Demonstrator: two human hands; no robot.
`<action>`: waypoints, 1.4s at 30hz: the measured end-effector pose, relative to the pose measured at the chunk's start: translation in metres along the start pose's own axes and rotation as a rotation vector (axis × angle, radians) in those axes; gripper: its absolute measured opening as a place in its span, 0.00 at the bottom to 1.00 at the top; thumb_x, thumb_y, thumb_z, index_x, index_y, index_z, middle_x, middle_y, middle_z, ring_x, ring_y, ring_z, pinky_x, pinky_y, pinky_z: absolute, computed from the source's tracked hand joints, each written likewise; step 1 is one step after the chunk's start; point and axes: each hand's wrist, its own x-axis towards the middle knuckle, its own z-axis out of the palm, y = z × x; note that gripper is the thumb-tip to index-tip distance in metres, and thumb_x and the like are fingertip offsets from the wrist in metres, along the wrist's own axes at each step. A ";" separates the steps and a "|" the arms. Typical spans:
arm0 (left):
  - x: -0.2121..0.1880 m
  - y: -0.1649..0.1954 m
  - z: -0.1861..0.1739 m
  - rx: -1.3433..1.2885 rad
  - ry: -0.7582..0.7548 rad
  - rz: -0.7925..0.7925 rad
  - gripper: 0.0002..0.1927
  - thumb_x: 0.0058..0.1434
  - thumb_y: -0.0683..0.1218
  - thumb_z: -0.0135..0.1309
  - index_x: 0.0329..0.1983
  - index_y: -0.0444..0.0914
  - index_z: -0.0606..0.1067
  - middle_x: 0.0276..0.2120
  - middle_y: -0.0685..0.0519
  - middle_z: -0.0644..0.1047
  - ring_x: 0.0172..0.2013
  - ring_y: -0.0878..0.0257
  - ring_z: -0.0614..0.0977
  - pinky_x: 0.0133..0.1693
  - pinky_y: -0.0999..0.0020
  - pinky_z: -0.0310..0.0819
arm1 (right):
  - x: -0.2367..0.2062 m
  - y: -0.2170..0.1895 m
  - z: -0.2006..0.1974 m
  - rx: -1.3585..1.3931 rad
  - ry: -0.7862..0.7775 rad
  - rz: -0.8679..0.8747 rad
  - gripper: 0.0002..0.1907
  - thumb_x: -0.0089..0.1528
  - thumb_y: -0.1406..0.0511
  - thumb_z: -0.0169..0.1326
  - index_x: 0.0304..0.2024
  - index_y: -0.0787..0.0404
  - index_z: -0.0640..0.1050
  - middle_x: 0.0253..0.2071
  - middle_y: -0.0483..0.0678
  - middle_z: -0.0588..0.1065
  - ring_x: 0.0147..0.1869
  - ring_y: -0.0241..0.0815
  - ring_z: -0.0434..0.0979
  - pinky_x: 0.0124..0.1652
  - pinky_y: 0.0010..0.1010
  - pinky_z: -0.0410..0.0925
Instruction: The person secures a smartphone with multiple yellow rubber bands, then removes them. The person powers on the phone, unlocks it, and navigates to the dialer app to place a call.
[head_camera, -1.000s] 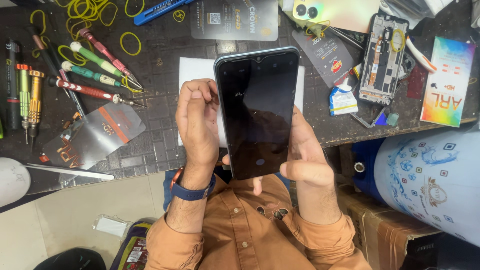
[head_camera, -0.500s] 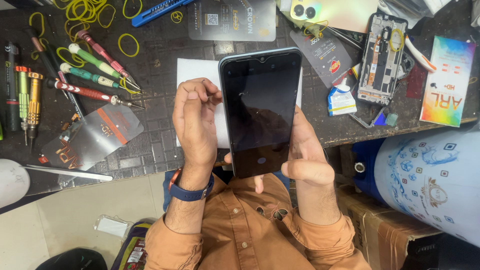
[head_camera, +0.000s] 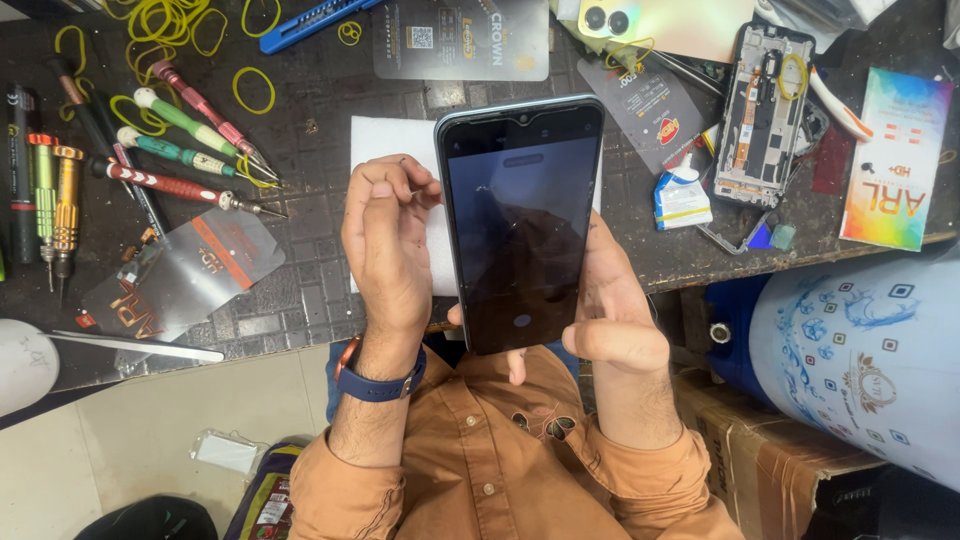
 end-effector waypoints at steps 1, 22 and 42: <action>0.000 0.000 0.000 -0.002 -0.002 0.001 0.08 0.77 0.45 0.38 0.42 0.39 0.66 0.46 0.50 0.69 0.48 0.61 0.72 0.57 0.60 0.70 | 0.001 0.000 -0.001 0.000 -0.024 -0.009 0.60 0.41 0.71 0.46 0.79 0.69 0.48 0.70 0.65 0.63 0.51 0.68 0.80 0.32 0.50 0.77; -0.001 0.004 0.004 0.040 -0.009 0.023 0.09 0.77 0.44 0.35 0.42 0.38 0.66 0.45 0.50 0.69 0.46 0.61 0.72 0.55 0.60 0.73 | 0.020 0.017 -0.035 0.038 -0.133 -0.081 0.63 0.40 0.74 0.43 0.80 0.56 0.43 0.71 0.62 0.60 0.62 0.79 0.74 0.34 0.56 0.78; 0.000 0.003 0.004 0.028 -0.001 0.022 0.09 0.78 0.43 0.35 0.43 0.37 0.66 0.45 0.49 0.69 0.46 0.61 0.72 0.55 0.59 0.74 | 0.018 0.017 -0.037 0.024 -0.150 -0.055 0.64 0.40 0.73 0.44 0.81 0.60 0.43 0.69 0.63 0.62 0.60 0.77 0.76 0.35 0.54 0.77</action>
